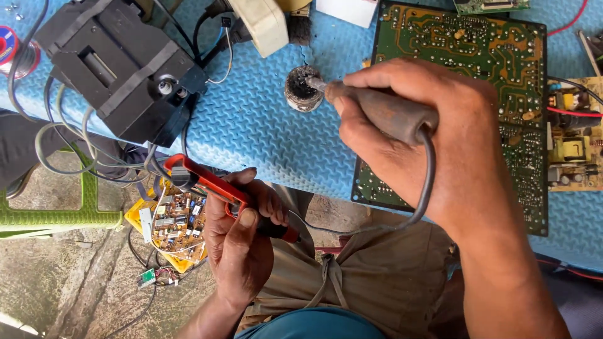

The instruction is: Desoldering components from a circuit board using a soldering iron and a desoldering pump

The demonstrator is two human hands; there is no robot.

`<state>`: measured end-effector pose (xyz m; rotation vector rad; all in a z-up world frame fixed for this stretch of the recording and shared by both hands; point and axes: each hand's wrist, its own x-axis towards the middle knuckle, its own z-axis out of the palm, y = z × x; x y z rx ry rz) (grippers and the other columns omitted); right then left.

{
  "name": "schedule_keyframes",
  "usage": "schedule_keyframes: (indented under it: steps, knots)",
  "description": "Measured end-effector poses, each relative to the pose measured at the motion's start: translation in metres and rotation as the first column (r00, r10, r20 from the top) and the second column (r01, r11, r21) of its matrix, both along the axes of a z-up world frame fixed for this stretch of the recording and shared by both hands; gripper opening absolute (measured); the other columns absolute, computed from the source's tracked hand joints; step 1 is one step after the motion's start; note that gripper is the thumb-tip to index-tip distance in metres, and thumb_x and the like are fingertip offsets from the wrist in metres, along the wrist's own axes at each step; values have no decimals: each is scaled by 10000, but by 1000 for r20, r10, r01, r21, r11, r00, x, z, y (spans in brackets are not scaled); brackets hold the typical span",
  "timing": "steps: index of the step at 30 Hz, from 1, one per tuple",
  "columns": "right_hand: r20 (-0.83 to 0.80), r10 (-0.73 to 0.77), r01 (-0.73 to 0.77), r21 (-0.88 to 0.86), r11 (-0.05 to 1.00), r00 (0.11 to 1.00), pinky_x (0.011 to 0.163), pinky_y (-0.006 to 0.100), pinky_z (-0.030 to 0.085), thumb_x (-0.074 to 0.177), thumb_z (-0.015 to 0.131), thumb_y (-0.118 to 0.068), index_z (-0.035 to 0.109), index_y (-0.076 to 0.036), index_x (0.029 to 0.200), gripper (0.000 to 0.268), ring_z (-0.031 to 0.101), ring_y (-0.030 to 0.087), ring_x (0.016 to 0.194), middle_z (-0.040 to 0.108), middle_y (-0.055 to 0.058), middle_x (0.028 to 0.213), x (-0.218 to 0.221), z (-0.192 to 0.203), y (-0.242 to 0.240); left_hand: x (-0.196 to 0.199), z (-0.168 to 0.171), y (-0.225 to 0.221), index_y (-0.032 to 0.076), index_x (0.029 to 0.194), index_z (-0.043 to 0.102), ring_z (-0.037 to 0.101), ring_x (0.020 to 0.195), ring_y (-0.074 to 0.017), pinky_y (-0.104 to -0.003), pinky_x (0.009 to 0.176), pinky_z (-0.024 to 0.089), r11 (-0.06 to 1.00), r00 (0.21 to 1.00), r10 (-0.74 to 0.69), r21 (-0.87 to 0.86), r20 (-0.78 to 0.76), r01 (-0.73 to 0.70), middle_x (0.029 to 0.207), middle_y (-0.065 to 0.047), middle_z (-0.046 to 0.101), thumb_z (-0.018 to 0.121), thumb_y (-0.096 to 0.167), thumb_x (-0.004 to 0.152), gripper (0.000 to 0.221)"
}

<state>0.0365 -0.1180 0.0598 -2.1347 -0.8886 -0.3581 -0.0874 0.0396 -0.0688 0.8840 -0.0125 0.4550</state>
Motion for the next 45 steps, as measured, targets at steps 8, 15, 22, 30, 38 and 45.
schedule_keyframes:
  steps: [8,15,22,30,38,45]
  knots:
    - [-107,17,-13,38,999,994,834,306,537,956,731,88,705,66,1044,95,703,205,939,749,171,1025,-2,-3,0,-7,-2,4,-3,1351,531,529,774,-191,-317,721,462,999,1000,19,39,-5,-19,865,-87,508,615,226,1040,396]
    - [-245,26,23,196,980,969,1048,342,596,957,738,129,622,91,1175,250,747,273,1135,737,241,1193,-34,-6,-26,-11,-5,-1,-2,1342,541,531,714,-185,-290,548,493,995,999,17,103,-40,-13,844,-99,524,626,218,1040,383]
    - [-118,-438,453,165,876,891,684,301,480,1145,406,-64,560,200,1303,343,722,348,941,623,366,1282,-110,-60,-116,0,1,-5,53,1277,572,532,540,-110,-224,477,499,947,983,-5,315,-183,64,839,-53,582,654,110,997,297]
    - [-266,-560,592,55,804,785,813,319,536,1023,492,-118,598,172,1179,346,725,288,820,696,288,1054,-130,-46,-89,23,8,-35,66,1167,657,688,996,-109,-243,875,604,883,956,-98,420,-275,211,1106,-41,730,753,132,929,265]
    - [-168,-477,485,8,875,863,996,428,537,944,540,-161,625,167,1125,384,685,329,948,709,256,904,-122,-66,-107,28,5,-40,95,1106,683,650,937,-55,-228,819,567,857,947,-20,482,-321,181,1107,-15,749,807,152,880,264]
    - [-165,-394,403,27,915,904,970,410,550,941,546,-171,600,133,1132,363,713,303,885,716,235,901,-116,-76,-114,28,2,-38,96,1120,690,461,727,-11,-193,644,445,839,937,-35,499,-348,217,1108,16,764,810,169,883,275]
